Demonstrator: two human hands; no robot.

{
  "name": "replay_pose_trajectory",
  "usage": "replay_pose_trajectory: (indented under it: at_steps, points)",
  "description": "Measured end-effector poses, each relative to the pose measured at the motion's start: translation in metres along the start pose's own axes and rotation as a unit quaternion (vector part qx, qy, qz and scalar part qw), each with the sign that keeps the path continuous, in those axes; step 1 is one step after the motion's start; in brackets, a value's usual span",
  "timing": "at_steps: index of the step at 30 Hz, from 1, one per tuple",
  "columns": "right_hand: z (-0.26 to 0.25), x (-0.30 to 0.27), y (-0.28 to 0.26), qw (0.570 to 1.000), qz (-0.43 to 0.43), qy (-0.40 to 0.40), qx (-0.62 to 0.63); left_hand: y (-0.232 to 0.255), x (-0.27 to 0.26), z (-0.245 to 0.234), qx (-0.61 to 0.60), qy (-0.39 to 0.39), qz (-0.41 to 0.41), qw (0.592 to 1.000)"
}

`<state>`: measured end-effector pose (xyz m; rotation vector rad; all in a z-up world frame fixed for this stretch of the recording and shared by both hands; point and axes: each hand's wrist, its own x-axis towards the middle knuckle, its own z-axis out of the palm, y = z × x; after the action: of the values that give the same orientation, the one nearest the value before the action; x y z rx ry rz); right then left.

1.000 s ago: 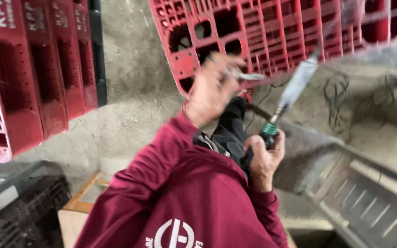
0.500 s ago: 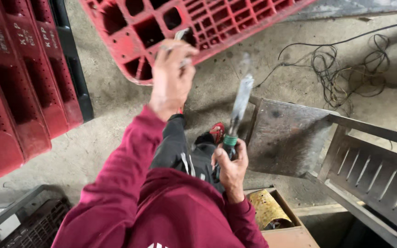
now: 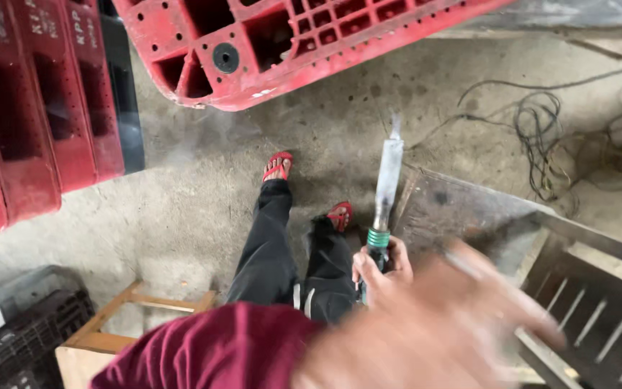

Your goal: The person uses a heat gun to soften a small piece of plastic on a red pallet and then presses the material into place using a hand tool.

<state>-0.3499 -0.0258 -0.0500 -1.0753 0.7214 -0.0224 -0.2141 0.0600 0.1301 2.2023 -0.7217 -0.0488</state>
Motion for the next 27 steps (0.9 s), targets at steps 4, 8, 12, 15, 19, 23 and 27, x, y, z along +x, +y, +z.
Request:
replay_pose_trajectory:
  at_steps: [4, 8, 12, 15, 19, 23, 27]
  points:
    - [-0.003, 0.013, 0.007, 0.999, 0.024, -0.001, -0.049, -0.020, 0.011, -0.008, -0.128, -0.024, -0.047, 0.990]
    - [0.008, 0.026, 0.013, 1.000, 0.015, -0.015, -0.017, -0.039, 0.040, -0.024, -0.240, -0.054, -0.084, 0.966]
    - [0.013, 0.029, 0.017, 0.999, 0.022, -0.028, -0.032, -0.050, 0.059, -0.032, -0.353, -0.095, -0.137, 0.921]
    - [0.016, 0.027, 0.019, 0.998, 0.051, -0.017, -0.037, -0.054, 0.057, -0.038, -0.451, -0.123, -0.196, 0.862]
    - [0.008, 0.035, 0.013, 0.999, 0.031, 0.009, -0.017, -0.053, 0.022, -0.035, -0.583, -0.131, -0.306, 0.741]
    - [0.009, 0.031, 0.013, 0.999, 0.036, 0.017, 0.002, -0.079, -0.041, -0.013, -0.635, -0.008, -0.421, 0.648]
    - [0.012, 0.027, 0.001, 0.997, 0.069, 0.013, -0.010, -0.130, -0.074, 0.016, -0.613, 0.083, -0.433, 0.655]
